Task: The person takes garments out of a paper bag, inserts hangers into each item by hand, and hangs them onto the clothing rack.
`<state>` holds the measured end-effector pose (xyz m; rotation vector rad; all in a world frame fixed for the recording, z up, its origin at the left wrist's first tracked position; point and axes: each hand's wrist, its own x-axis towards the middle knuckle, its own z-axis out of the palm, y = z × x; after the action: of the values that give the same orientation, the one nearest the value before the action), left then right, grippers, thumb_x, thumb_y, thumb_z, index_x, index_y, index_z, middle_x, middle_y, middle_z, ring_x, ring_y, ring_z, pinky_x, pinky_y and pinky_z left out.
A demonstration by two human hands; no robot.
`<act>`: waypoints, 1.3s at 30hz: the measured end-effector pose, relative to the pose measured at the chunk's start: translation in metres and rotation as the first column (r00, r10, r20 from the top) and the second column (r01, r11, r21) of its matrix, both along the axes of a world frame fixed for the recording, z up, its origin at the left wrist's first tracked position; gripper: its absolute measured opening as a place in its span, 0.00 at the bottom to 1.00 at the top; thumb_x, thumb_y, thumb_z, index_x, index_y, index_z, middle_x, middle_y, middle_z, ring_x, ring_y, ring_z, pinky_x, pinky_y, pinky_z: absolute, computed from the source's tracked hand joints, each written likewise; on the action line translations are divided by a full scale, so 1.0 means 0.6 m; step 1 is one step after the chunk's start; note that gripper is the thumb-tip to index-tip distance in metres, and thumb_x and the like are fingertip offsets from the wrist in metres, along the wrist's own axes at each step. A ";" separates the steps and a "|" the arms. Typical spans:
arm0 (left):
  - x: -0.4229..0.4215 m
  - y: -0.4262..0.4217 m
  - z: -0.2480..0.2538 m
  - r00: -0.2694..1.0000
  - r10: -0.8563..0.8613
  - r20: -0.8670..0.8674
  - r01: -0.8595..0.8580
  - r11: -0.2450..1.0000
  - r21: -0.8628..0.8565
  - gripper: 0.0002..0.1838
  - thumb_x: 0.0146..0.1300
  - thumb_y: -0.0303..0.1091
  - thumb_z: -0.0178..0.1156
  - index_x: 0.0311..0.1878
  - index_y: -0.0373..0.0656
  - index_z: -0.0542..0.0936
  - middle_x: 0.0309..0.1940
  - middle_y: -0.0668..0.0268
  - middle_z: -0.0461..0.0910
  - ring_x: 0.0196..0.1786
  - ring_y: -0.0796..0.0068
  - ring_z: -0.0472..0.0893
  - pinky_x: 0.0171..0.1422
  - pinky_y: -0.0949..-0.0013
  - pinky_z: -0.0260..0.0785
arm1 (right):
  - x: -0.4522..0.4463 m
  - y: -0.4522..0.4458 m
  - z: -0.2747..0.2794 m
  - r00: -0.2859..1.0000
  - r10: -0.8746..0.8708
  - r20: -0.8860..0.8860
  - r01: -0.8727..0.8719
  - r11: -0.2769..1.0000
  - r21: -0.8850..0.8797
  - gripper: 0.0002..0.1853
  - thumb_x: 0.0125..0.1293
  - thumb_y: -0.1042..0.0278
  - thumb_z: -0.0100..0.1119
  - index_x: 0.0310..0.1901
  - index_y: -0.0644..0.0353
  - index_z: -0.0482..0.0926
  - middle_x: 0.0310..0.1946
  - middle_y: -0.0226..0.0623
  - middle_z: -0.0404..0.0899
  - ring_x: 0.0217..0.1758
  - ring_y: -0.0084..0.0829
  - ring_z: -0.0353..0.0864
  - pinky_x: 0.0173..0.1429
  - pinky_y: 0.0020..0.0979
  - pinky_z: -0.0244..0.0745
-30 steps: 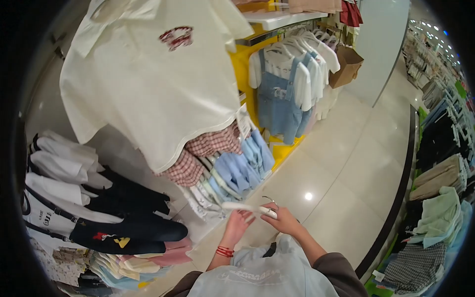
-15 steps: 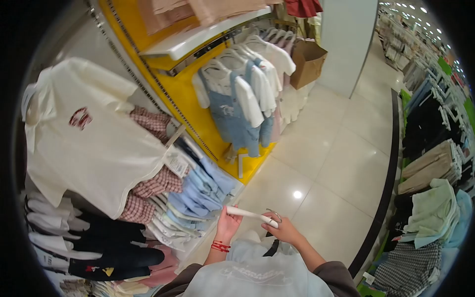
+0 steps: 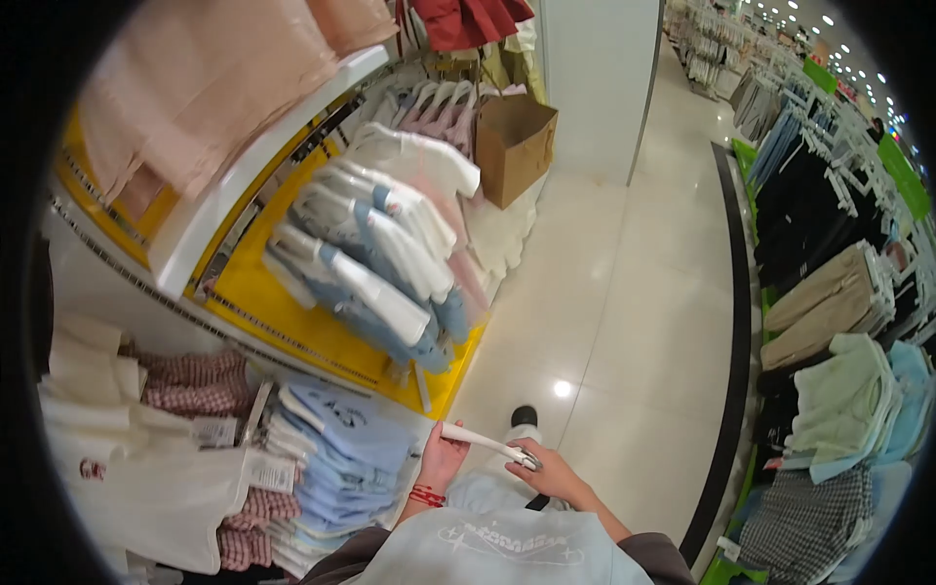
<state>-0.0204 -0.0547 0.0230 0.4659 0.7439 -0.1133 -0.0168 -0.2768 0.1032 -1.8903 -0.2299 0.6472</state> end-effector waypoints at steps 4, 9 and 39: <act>0.175 -0.027 0.015 0.992 -0.063 0.107 0.058 0.997 0.045 0.15 0.67 0.44 0.48 0.49 0.45 0.65 0.46 0.61 0.71 0.48 0.68 0.71 0.57 0.60 0.65 | 0.159 -0.026 0.049 0.988 0.036 0.148 -0.035 0.999 -0.013 0.18 0.60 0.59 0.59 0.50 0.54 0.71 0.30 0.38 0.77 0.30 0.32 0.76 0.37 0.30 0.71; 0.363 -0.052 0.061 0.911 -0.355 0.209 0.251 0.881 0.402 0.12 0.68 0.39 0.47 0.49 0.44 0.65 0.47 0.62 0.70 0.45 0.71 0.73 0.55 0.61 0.67 | 0.320 -0.091 0.066 0.957 -0.101 0.272 0.109 0.994 -0.015 0.16 0.60 0.64 0.59 0.48 0.58 0.71 0.25 0.34 0.74 0.26 0.25 0.70 0.33 0.26 0.67; 1.363 -0.168 0.234 0.589 -0.706 -0.393 0.102 -0.417 0.903 0.20 0.56 0.38 0.59 0.49 0.36 0.72 0.49 0.55 0.74 0.50 0.59 0.75 0.54 0.64 0.69 | 1.109 -0.444 0.010 0.966 -0.211 0.152 0.231 0.964 -0.129 0.12 0.56 0.73 0.60 0.43 0.59 0.74 0.23 0.28 0.72 0.26 0.20 0.67 0.32 0.23 0.65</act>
<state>0.7976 -0.1557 0.1632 2.4413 -0.1454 -0.2121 0.6487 -0.5435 0.1093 -2.0674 -0.0575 0.3915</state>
